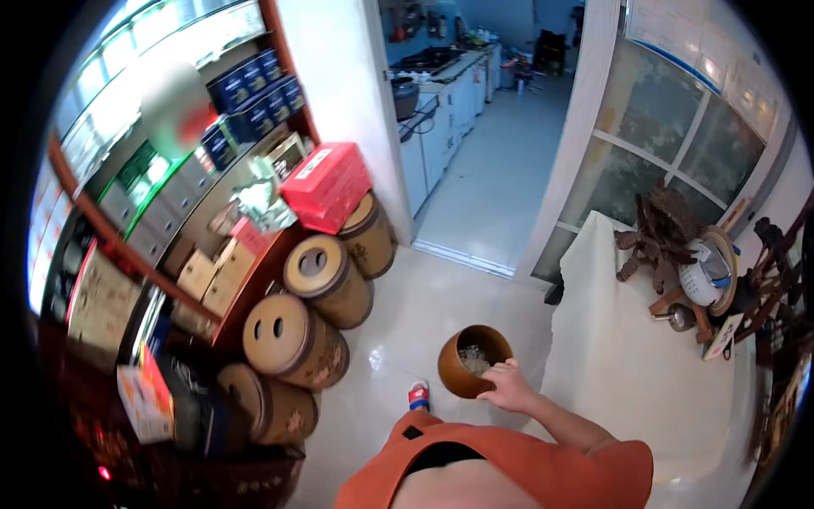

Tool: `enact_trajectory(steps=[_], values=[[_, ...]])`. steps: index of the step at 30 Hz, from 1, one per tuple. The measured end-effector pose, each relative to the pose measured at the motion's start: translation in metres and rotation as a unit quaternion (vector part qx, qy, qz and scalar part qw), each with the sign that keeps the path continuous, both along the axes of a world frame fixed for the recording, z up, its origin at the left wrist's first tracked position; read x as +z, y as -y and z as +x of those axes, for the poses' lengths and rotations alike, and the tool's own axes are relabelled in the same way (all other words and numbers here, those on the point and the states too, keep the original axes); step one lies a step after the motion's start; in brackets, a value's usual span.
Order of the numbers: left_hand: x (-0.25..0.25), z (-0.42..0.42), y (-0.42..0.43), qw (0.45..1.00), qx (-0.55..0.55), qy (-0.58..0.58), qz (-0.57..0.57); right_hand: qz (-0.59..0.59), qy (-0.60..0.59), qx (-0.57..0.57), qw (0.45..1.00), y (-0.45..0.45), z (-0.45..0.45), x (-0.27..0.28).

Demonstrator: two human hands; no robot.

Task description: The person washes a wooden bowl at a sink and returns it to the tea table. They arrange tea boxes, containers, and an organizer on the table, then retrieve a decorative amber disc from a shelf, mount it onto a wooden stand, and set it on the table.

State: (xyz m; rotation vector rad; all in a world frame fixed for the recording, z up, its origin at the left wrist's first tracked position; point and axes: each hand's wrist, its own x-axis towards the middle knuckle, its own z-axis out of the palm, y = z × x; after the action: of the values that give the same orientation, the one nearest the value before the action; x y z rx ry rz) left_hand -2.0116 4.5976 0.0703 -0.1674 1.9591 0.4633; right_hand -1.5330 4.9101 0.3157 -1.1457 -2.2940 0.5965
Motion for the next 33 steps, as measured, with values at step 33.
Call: enact_trajectory(steps=[33], values=[[-0.086,0.31,-1.496,0.515,-0.85,-0.087,0.061,0.027,-0.006,-0.432,0.902,-1.008,0.231,-0.019]])
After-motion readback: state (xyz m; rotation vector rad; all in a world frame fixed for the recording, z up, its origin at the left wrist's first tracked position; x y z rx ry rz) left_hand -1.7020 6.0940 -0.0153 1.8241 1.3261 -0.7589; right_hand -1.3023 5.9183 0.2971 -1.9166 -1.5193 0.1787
